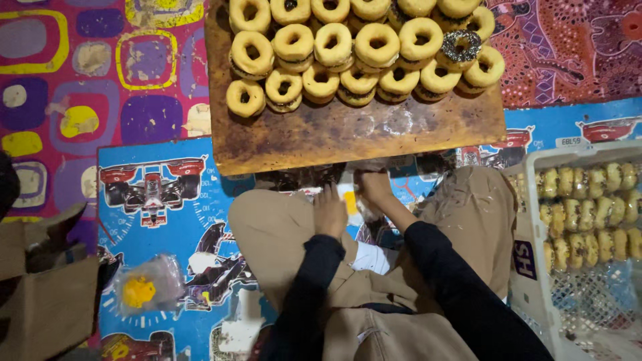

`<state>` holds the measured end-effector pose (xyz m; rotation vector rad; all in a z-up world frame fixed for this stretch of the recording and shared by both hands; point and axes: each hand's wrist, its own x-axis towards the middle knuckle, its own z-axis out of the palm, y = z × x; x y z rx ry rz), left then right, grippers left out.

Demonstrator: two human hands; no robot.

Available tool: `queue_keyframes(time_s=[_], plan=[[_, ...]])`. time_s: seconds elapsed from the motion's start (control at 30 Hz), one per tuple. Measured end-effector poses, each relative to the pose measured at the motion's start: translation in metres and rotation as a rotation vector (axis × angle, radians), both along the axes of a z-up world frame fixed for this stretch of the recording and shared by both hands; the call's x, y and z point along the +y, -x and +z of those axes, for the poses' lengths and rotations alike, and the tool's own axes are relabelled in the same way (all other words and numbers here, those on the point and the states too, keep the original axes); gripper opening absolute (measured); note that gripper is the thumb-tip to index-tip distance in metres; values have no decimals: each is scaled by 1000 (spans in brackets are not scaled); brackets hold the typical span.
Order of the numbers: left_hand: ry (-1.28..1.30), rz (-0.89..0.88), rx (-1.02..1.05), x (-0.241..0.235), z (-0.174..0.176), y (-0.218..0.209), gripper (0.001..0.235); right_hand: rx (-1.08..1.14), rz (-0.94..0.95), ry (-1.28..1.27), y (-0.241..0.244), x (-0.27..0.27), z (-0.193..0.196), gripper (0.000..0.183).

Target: The person sits on the floor and repeatedly picks doughnuts from a wooden board, places them into small plastic bags, and sets the filled bags into a white crate. The doughnuts include plain and seeded varieties.

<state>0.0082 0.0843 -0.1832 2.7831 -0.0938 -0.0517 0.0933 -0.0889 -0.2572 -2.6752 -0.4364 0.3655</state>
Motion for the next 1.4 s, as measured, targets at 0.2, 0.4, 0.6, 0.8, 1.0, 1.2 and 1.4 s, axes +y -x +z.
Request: queue_keyframes(time_s=[0.2,0.4,0.6,0.8,1.0,1.2,1.4], plan=[[389,240,373,-53,-12,-7,79,-181,252,236,-31,-35,39,15],[884,247,256,-57,55,-22,58,-340,473,177,44,-56,150,35],[710,-302,-266,-93,159,17,29,-381,139,135,101,-74,224,49],[1792,311,-29,-67,193,-1,48,-224,163,-297,98,-46,291,79],[2679,590,-238,-1,145,-54,25,-188,132,181,-100,-65,354,28],[2567,803,-147,29,160,-48,33,-403,258,427,-244,-96,348,63],[2905,889,26,31,196,-65,47,-403,106,37,-184,-98,366,74]])
